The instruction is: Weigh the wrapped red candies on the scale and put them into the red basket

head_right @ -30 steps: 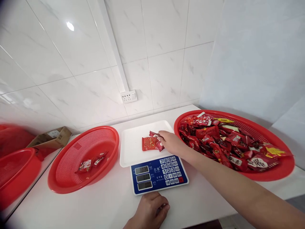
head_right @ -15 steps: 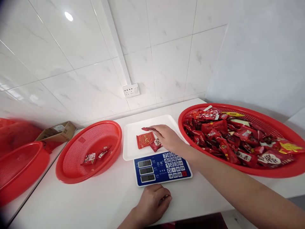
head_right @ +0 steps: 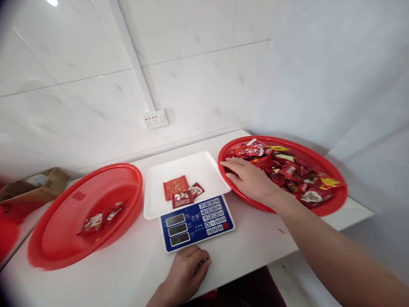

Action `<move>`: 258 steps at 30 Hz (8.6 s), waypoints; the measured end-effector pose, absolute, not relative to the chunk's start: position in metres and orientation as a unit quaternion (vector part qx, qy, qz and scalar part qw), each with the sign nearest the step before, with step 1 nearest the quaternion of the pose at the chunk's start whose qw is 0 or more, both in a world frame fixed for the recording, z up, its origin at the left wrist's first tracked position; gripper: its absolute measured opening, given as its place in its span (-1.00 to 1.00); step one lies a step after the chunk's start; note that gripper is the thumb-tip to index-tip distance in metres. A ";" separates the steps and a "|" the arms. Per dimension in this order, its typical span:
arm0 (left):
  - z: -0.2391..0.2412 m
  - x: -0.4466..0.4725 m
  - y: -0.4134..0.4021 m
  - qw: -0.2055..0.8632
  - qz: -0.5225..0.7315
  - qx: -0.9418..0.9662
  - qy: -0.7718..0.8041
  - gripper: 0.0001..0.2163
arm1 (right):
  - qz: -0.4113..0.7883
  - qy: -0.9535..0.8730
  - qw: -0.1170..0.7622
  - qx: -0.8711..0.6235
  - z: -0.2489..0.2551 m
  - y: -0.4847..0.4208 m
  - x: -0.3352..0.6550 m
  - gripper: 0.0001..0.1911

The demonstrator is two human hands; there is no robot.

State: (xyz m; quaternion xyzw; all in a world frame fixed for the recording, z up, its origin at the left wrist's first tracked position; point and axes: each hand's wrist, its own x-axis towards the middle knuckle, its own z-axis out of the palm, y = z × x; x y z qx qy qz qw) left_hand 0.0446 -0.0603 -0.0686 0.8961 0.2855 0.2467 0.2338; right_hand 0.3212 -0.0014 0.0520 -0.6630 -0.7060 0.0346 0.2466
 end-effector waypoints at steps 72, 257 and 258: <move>-0.071 0.045 -0.060 0.240 0.247 0.887 0.308 -0.89 | 0.059 -0.590 0.469 -0.655 0.094 0.025 0.273 -0.77; -0.074 0.044 -0.067 0.250 0.195 0.881 0.351 -0.87 | 0.175 -0.694 0.382 -0.584 0.036 -0.005 0.249 -0.66; -0.074 0.044 -0.067 0.250 0.192 0.882 0.350 -0.86 | 0.160 -0.680 0.403 -0.591 0.030 -0.015 0.250 -0.68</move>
